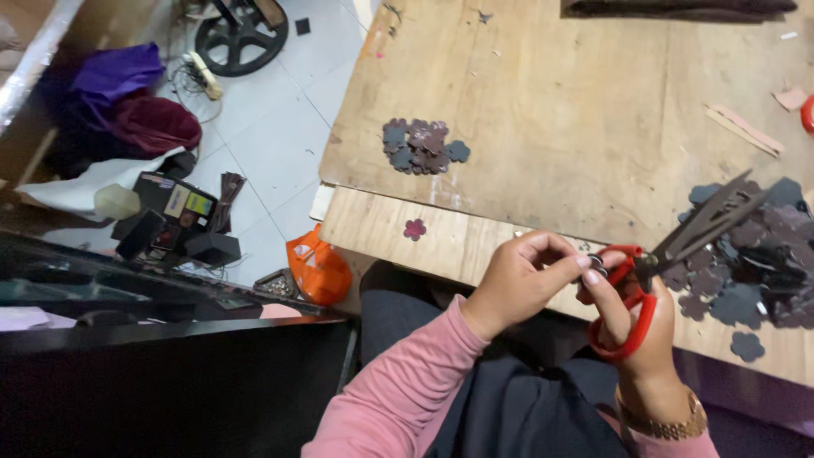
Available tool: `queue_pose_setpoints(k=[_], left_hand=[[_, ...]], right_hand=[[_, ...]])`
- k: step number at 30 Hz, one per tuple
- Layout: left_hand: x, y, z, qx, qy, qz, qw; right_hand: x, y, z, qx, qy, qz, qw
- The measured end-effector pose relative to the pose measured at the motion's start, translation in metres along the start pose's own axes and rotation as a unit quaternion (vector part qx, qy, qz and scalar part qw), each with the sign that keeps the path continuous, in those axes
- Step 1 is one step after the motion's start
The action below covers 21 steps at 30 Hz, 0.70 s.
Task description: The person sits at a workbench and uses red-handled shears to trim the edges of small flower-shaped leather pieces one at a time, placing each finished piece onto a pile on the table. Cut scraps accumulate on the bench as the person works through the stack of pieces.
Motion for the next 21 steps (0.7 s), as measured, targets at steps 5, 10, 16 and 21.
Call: queue_pose_setpoints(k=[5, 10, 16, 21], left_hand=[[0.0, 0.001, 0.0, 0.011, -0.015, 0.005, 1.0], [-0.002, 0.002, -0.001, 0.023, -0.004, 0.006, 1.0], [0.0, 0.008, -0.004, -0.012, -0.005, 0.028, 1.0], [-0.005, 0.002, 0.003, 0.021, -0.03, 0.043, 0.998]], right_hand=[[0.0, 0.001, 0.002, -0.013, -0.008, 0.001, 1.0], [-0.001, -0.001, -0.001, 0.004, -0.013, -0.004, 1.0], [0.002, -0.003, -0.001, 0.02, -0.018, 0.008, 1.0], [-0.005, -0.012, -0.013, 0.045, 0.005, -0.018, 0.999]])
Point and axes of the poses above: each hand's wrist, its own x-axis towards the middle knuckle, its own y-axis out of the palm, z = x × y, the point moved 3 cm from there along x, towards the middle knuckle, and after that the axes turned 4 degrees about -z, right-handed, at the moved point
